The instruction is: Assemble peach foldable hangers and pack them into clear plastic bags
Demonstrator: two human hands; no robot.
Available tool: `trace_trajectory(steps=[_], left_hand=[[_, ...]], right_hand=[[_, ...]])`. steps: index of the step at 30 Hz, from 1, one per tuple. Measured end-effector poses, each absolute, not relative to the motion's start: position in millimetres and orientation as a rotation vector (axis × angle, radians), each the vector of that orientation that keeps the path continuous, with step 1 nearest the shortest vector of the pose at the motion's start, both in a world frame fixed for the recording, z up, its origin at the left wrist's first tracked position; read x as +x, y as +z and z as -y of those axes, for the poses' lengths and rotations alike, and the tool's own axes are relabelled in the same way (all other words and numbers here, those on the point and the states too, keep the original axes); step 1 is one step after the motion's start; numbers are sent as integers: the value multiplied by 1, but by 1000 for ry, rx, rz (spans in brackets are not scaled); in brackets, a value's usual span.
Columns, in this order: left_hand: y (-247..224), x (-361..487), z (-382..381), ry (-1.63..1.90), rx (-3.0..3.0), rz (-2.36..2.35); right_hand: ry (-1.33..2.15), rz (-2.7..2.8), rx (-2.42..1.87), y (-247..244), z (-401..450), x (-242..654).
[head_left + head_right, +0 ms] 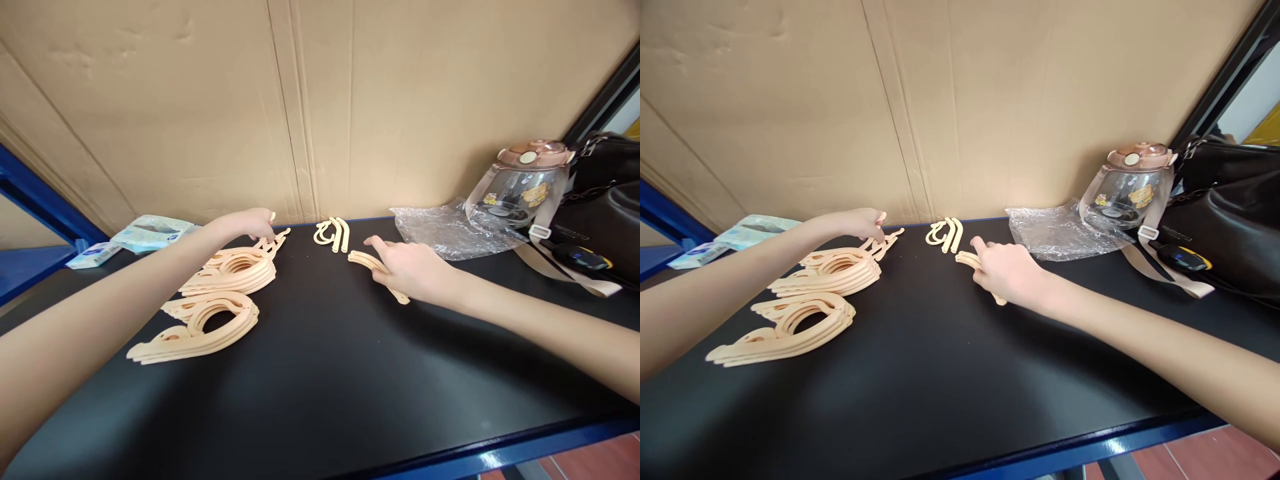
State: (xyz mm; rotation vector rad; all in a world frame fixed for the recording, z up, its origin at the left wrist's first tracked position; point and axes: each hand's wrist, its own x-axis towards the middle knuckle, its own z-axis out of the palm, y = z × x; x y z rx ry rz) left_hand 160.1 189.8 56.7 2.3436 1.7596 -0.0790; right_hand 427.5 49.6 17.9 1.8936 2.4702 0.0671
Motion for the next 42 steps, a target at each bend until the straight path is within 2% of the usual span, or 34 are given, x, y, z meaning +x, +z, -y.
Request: trace_trajectory(steps=[5, 10, 15, 20, 25, 28, 35, 42], left_hand=[[52, 162, -189, -34, 2485, -1896], [76, 178, -169, 174, 2738, -1912], [88, 205, -118, 194, 2888, -1614], [59, 223, -36, -13, 2825, -1108], [34, 233, 2, -50, 2764, -860], [25, 231, -3, 37, 2740, -882], [6, 210, -5, 331, 2550, -956], [9, 193, -2, 300, 2497, -966]], right_hand=[[45, -2678, 1793, 12, -23, 425], [-13, -2881, 1663, 5, -21, 422], [-260, -3104, 1496, -1, -36, 421], [-795, -3102, 1422, -3, -62, 422], [-986, -3025, 1380, 0, -78, 417], [-739, -3096, 1384, 3, -79, 412], [227, -3125, 1407, 12, -96, 397], [419, -3073, 1336, 7, -136, 377]])
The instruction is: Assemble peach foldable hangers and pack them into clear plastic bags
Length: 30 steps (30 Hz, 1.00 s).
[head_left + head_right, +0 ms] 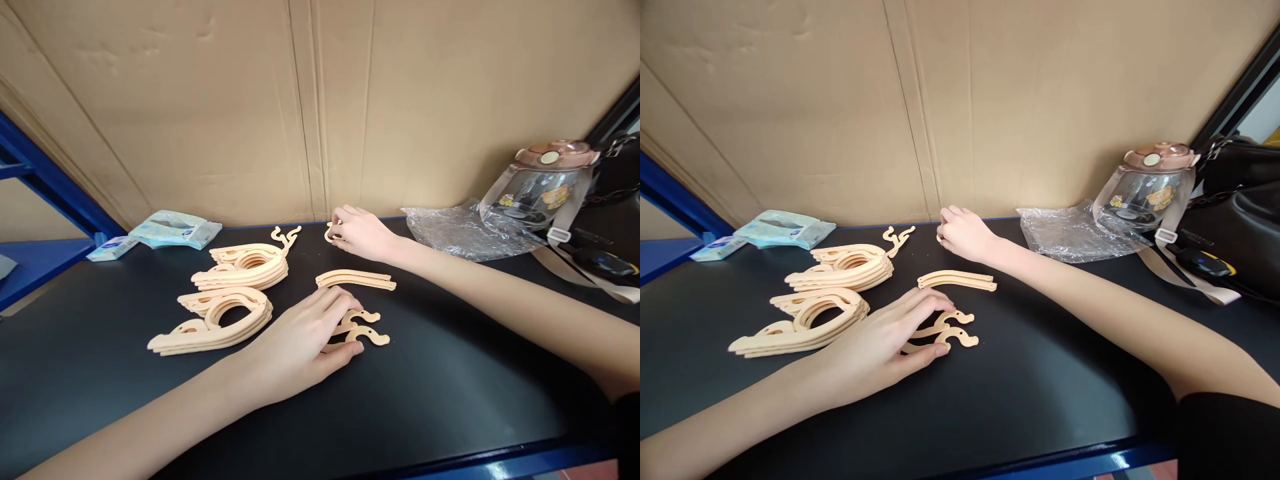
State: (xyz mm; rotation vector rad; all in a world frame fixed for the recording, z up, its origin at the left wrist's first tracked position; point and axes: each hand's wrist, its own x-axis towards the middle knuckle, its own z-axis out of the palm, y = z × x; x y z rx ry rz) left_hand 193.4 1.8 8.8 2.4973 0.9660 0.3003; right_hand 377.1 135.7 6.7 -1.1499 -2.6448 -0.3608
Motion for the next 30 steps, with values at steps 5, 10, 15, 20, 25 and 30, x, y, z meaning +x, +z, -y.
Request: trace_trajectory(steps=[5, 10, 15, 20, 25, 30], left_hand=[[12, 187, -2, 267, 2524, -905], [6, 186, -1, 312, 2596, -789], [0, 188, -2, 372, 2527, -798], [-7, 191, -2, 430, 2457, -800], [-11, 192, -1, 538, 2431, -861], [-7, 192, 0, 873, 2458, -1057]], right_hand=[[-369, 2669, -1185, 4, -148, 366], [-336, 2629, -1251, 4, -150, 360], [-288, 2541, -1251, 11, -147, 363], [-221, 2446, -1091, 26, -115, 376], [-157, 2420, -932, 31, -57, 399], [-15, 2370, -871, 23, -16, 423]])
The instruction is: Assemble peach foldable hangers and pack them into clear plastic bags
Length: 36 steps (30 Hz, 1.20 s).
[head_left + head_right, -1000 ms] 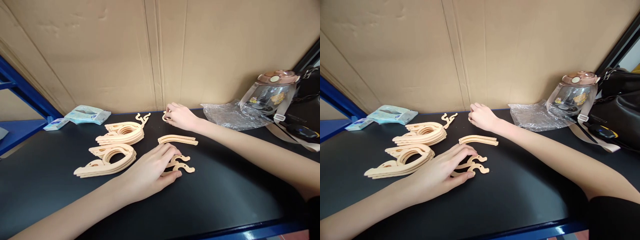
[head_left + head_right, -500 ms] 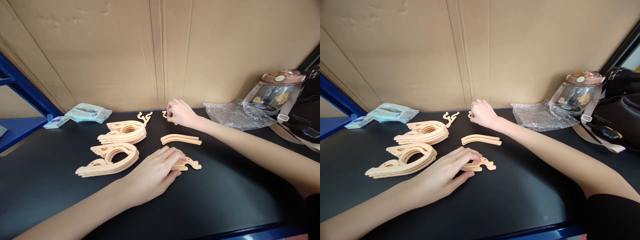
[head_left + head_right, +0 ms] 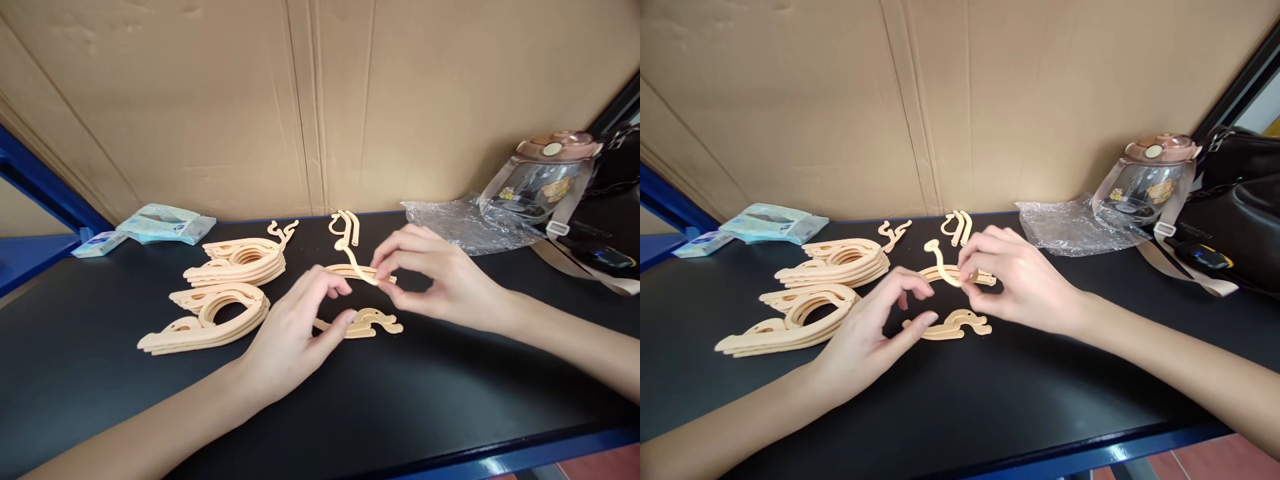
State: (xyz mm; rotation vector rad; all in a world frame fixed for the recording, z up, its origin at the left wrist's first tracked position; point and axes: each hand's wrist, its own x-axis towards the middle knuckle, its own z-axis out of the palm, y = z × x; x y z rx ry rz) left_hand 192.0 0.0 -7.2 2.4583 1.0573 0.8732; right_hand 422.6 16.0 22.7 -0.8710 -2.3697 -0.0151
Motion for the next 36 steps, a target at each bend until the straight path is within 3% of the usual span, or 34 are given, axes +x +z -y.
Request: trace_trajectory(steps=[4, 12, 22, 28, 32, 36], left_hand=[[-5, 192, -3, 1038, 2552, -1141], [-7, 189, -14, 830, 2794, -1003], [-6, 187, -13, 826, 2764, -1000], [-8, 189, -10, 868, 2736, -955], [-7, 191, -8, 913, 2707, -873], [-5, 190, -5, 1033, 2722, -728]], right_hand=[[71, 2413, -725, 12, -3, 432], [42, 2478, -638, 7, -2, 437], [-235, 2454, -720, 6, -5, 443], [-215, 2407, -769, 3, -2, 440], [-51, 2417, -811, -1, -1, 440], [469, 2415, -779, -5, 2, 434]])
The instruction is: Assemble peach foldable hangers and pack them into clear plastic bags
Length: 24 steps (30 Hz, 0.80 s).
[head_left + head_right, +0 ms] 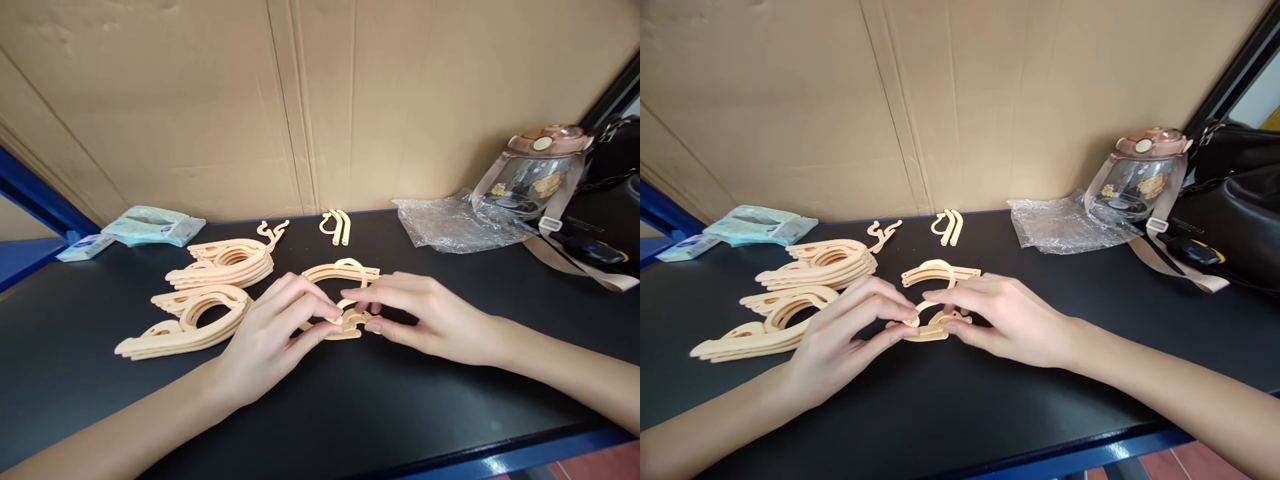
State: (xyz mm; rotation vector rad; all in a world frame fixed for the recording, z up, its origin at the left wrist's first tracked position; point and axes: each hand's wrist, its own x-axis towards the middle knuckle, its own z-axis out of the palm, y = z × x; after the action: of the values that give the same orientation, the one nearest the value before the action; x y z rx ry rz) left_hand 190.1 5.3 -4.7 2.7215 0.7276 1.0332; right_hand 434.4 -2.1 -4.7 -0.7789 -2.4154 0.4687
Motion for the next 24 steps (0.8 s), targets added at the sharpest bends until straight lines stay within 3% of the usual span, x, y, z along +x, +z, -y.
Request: trace_trajectory(steps=[7, 11, 19, 24], left_hand=[[-6, 189, -4, 1005, 2782, -607], [-7, 190, -6, 976, 2838, -727], [-4, 184, -18, 872, 3247, -1486], [-9, 181, -25, 612, 3230, -1476]], right_hand=[[1324, 1981, -833, -3, 5, 422], [1279, 1812, -932, -4, -2, 425], [967, 1619, -1131, -12, -19, 438], [1043, 1693, -1087, -15, -18, 436]])
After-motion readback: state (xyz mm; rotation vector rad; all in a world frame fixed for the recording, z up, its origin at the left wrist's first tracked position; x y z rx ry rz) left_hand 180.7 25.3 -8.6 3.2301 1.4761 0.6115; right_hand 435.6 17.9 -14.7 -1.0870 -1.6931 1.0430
